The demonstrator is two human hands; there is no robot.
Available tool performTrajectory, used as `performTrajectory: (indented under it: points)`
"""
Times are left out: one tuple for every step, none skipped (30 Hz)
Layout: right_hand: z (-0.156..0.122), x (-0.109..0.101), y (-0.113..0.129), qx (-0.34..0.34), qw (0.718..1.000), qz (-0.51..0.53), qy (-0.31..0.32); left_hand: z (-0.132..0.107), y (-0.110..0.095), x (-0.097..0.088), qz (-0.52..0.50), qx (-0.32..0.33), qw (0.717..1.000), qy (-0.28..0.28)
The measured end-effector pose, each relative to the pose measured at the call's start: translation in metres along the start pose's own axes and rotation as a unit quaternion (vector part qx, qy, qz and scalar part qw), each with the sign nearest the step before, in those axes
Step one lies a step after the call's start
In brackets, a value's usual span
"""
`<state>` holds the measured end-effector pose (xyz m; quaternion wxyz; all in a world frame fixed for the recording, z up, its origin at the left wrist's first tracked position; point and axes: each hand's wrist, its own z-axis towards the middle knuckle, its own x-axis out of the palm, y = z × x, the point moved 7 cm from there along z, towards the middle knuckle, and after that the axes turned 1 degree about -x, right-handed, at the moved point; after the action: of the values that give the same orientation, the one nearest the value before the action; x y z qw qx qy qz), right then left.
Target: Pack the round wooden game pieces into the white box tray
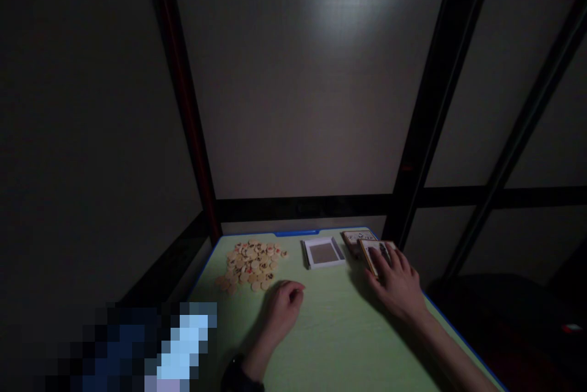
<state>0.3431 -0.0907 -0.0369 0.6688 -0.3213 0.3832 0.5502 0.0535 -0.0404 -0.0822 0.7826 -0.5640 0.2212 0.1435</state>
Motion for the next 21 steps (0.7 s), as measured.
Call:
performTrajectory:
  points:
    - [0.011,0.006,-0.003,-0.007,1.000,-0.003,0.004,0.000,-0.001,0.000,0.006,0.008,1.000,0.000]
    - [0.020,0.014,-0.007,-0.010,1.000,-0.008,0.011,-0.001,-0.002,0.000,0.011,0.014,1.000,-0.001]
    - [0.028,0.023,-0.010,-0.009,1.000,-0.012,0.022,-0.001,-0.003,0.000,0.015,0.019,1.000,-0.002]
    - [0.033,0.033,-0.013,-0.006,0.999,-0.013,0.034,-0.002,-0.003,0.000,0.018,0.021,1.000,-0.004]
    - [0.036,0.042,-0.015,-0.005,0.999,-0.013,0.043,-0.002,-0.003,0.000,0.019,0.021,1.000,-0.005]
    - [0.039,0.050,-0.015,-0.007,0.999,-0.012,0.047,-0.002,-0.003,0.000,0.018,0.020,1.000,-0.004]
    - [0.040,0.055,-0.015,-0.011,0.999,-0.011,0.045,-0.002,-0.003,0.000,0.018,0.020,1.000,-0.002]
    - [0.040,0.059,-0.014,-0.017,0.999,-0.009,0.039,-0.003,-0.004,0.000,0.018,0.021,1.000,0.000]
    - [0.040,0.062,-0.012,-0.024,0.999,-0.008,0.032,-0.003,-0.005,0.001,0.019,0.022,1.000,0.001]
    - [0.039,0.063,-0.010,-0.032,0.999,-0.007,0.025,-0.004,-0.006,0.001,0.020,0.024,1.000,0.003]
    - [0.038,0.064,-0.009,-0.039,0.999,-0.007,0.020,-0.004,-0.007,0.001,0.023,0.027,0.999,0.004]
    - [0.038,0.064,-0.008,-0.046,0.999,-0.009,0.018,-0.005,-0.009,0.001,0.026,0.030,0.999,0.004]
    - [0.038,0.064,-0.007,-0.050,0.999,-0.010,0.016,-0.005,-0.010,0.001,0.029,0.032,0.999,0.005]
    - [0.038,0.064,-0.007,-0.053,0.998,-0.011,0.015,-0.006,-0.011,0.001,0.031,0.032,0.999,0.006]
    - [0.038,0.063,-0.008,-0.052,0.998,-0.010,0.012,-0.006,-0.012,0.001,0.033,0.031,0.999,0.008]
    - [0.037,0.061,-0.008,-0.051,0.999,-0.008,0.007,-0.006,-0.013,0.001,0.034,0.029,0.999,0.010]
    - [0.037,0.057,-0.007,-0.052,0.999,-0.002,-0.003,-0.006,-0.013,0.001,0.034,0.028,0.999,0.011]
    - [0.035,0.053,-0.004,-0.060,0.998,0.008,-0.016,-0.007,-0.014,0.001,0.034,0.029,0.999,0.012]
    - [0.033,0.047,0.003,-0.078,0.996,0.022,-0.032,-0.007,-0.015,0.001,0.035,0.031,0.999,0.013]
    - [0.029,0.039,0.013,-0.108,0.992,0.042,-0.046,-0.007,-0.017,0.001,0.036,0.035,0.999,0.014]
    - [0.025,0.032,0.027,-0.147,0.985,0.064,-0.056,-0.008,-0.018,0.001,0.037,0.038,0.998,0.015]
